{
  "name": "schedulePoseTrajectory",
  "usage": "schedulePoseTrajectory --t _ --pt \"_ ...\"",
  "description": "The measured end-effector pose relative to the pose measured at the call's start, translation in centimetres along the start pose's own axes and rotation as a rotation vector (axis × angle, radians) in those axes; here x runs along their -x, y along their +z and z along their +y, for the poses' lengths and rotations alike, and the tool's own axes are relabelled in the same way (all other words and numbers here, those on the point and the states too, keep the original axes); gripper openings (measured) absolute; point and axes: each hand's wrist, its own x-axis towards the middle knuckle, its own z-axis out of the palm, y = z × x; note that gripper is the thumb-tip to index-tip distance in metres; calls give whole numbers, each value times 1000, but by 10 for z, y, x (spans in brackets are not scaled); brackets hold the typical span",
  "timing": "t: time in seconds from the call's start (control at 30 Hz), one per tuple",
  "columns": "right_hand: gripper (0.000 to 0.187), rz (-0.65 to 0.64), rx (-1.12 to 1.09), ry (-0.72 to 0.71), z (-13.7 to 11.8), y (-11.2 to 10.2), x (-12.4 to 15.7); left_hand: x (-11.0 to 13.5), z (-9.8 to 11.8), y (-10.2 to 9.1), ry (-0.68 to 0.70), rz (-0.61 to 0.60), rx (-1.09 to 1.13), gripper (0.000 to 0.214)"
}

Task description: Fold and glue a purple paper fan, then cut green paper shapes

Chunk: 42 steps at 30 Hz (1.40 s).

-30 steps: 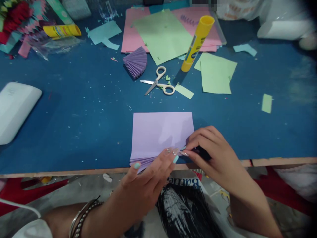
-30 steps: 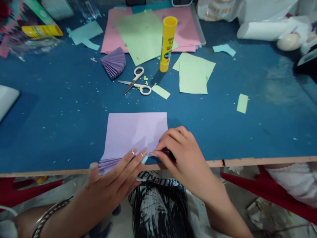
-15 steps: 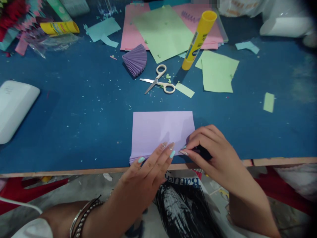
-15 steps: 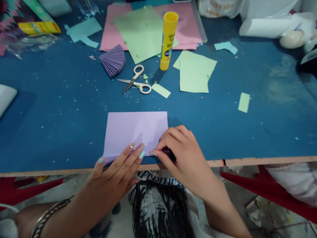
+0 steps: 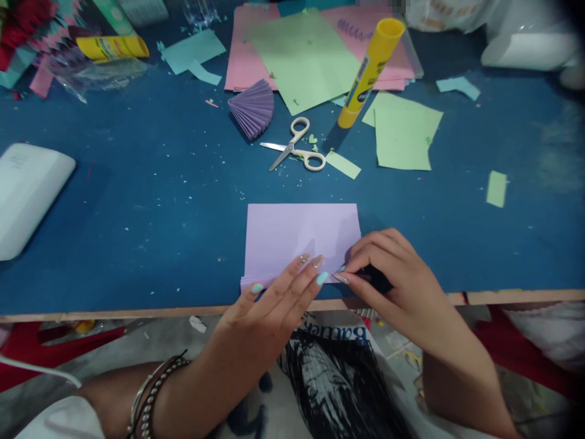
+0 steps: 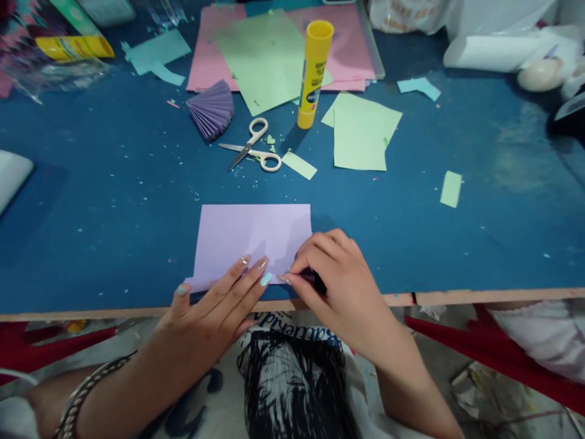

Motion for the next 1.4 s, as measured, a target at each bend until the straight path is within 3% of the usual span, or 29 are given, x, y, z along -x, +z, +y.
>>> schedulePoseTrajectory --t 0.23,0.8,1.4 --pt "6 6 6 6 0 2 -1 -3 -6 5 52 35 140 49" --pt "4 36 34 10 -2 4 1 -5 -13 7 113 47 170 49" --pt "3 82 53 64 -2 7 1 -4 -20 5 59 24 250 54"
